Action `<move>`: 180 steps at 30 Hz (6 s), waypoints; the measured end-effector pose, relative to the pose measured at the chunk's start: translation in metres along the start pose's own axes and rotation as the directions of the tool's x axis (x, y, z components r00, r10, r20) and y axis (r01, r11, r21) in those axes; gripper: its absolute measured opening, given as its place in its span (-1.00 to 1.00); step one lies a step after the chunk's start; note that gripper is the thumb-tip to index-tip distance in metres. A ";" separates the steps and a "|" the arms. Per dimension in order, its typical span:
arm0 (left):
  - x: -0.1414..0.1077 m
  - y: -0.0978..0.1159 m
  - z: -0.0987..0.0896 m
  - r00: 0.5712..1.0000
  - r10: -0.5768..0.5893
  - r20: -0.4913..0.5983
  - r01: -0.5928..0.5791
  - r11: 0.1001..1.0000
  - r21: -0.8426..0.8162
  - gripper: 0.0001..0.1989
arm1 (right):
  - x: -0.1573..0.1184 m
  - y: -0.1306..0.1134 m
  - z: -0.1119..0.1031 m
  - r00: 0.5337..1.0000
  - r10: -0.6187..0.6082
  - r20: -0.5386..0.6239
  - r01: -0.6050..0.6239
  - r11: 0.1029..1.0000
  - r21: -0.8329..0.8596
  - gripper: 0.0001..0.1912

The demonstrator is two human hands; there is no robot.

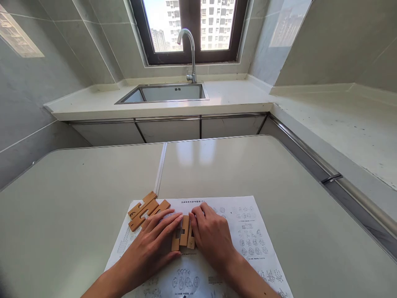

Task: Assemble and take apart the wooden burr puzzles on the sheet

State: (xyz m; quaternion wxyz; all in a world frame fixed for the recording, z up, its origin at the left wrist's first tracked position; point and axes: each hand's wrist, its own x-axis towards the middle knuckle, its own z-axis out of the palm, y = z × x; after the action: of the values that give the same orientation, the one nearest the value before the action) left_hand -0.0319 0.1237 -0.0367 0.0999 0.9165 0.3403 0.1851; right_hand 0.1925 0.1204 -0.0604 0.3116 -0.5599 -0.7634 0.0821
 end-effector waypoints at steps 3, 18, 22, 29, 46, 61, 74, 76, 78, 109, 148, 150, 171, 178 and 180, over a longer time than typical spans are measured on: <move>0.000 0.001 -0.001 1.000 -0.012 0.004 0.013 1.000 -0.007 -0.06 | 0.001 0.001 -0.001 1.000 -0.018 0.019 0.017 0.999 0.028 -0.64; 0.004 0.006 -0.002 0.999 -0.015 -0.032 0.014 0.999 -0.045 -0.08 | -0.001 -0.004 0.000 0.987 -0.146 0.061 0.144 0.989 0.026 -0.67; 0.002 0.008 -0.002 1.000 -0.014 -0.023 0.012 0.997 -0.073 -0.02 | -0.003 -0.007 0.000 0.982 -0.177 0.071 0.173 0.983 0.065 -0.71; 0.004 0.020 -0.003 1.000 -0.026 0.005 0.026 0.992 -0.126 0.18 | -0.006 -0.006 0.001 0.985 -0.149 0.088 0.125 0.964 0.234 -0.79; 0.003 0.025 0.001 0.998 0.026 0.054 -0.022 0.998 -0.064 -0.31 | -0.002 -0.009 -0.007 0.964 0.246 0.101 -0.265 0.852 0.451 -0.76; -0.004 -0.016 -0.035 0.989 -0.005 0.146 0.004 1.000 0.006 -0.40 | -0.002 -0.008 -0.009 0.971 0.212 0.112 -0.240 0.867 0.437 -0.79; -0.001 -0.021 -0.043 0.998 -0.010 0.062 0.011 1.000 -0.009 -0.58 | -0.001 -0.007 -0.012 0.981 0.168 0.099 -0.195 0.881 0.432 -0.81; -0.001 -0.024 -0.044 0.999 -0.006 0.043 0.007 1.000 -0.029 -0.56 | -0.001 -0.007 -0.012 0.980 0.168 0.106 -0.198 0.876 0.439 -0.82; -0.002 -0.028 -0.047 1.000 -0.018 -0.022 0.016 0.997 -0.076 -0.53 | -0.001 -0.008 -0.012 0.979 0.170 0.113 -0.203 0.870 0.448 -0.82; -0.006 -0.092 -0.057 0.480 -0.849 -0.219 0.746 0.527 -0.407 -0.50 | 0.005 0.000 -0.019 0.911 0.285 0.297 -0.410 0.566 0.715 -0.61; -0.004 -0.091 -0.057 0.521 -0.823 -0.226 0.737 0.567 -0.367 -0.52 | 0.005 0.000 -0.019 0.916 0.257 0.308 -0.401 0.586 0.704 -0.63; -0.004 -0.091 -0.056 0.519 -0.824 -0.226 0.739 0.566 -0.366 -0.52 | 0.005 0.000 -0.019 0.919 0.255 0.300 -0.394 0.594 0.702 -0.63; -0.002 -0.076 -0.057 0.687 -0.690 -0.227 0.679 0.721 -0.138 -0.55 | 0.006 -0.001 -0.020 0.937 0.228 0.264 -0.349 0.615 0.707 -0.64; 0.004 -0.053 -0.059 0.800 -0.569 -0.191 0.592 0.800 0.095 -0.50 | 0.007 -0.001 -0.020 0.944 0.223 0.245 -0.331 0.600 0.728 -0.65; 0.006 -0.051 -0.060 0.806 -0.565 -0.179 0.588 0.799 0.125 -0.48 | 0.007 -0.001 -0.021 0.945 0.224 0.239 -0.327 0.599 0.731 -0.65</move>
State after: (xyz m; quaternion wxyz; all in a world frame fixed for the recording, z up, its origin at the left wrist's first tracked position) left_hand -0.0821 0.1688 0.0042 0.0481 0.7599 0.6239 0.1760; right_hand 0.2024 0.1216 -0.0408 0.4538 -0.4811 -0.5792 0.4765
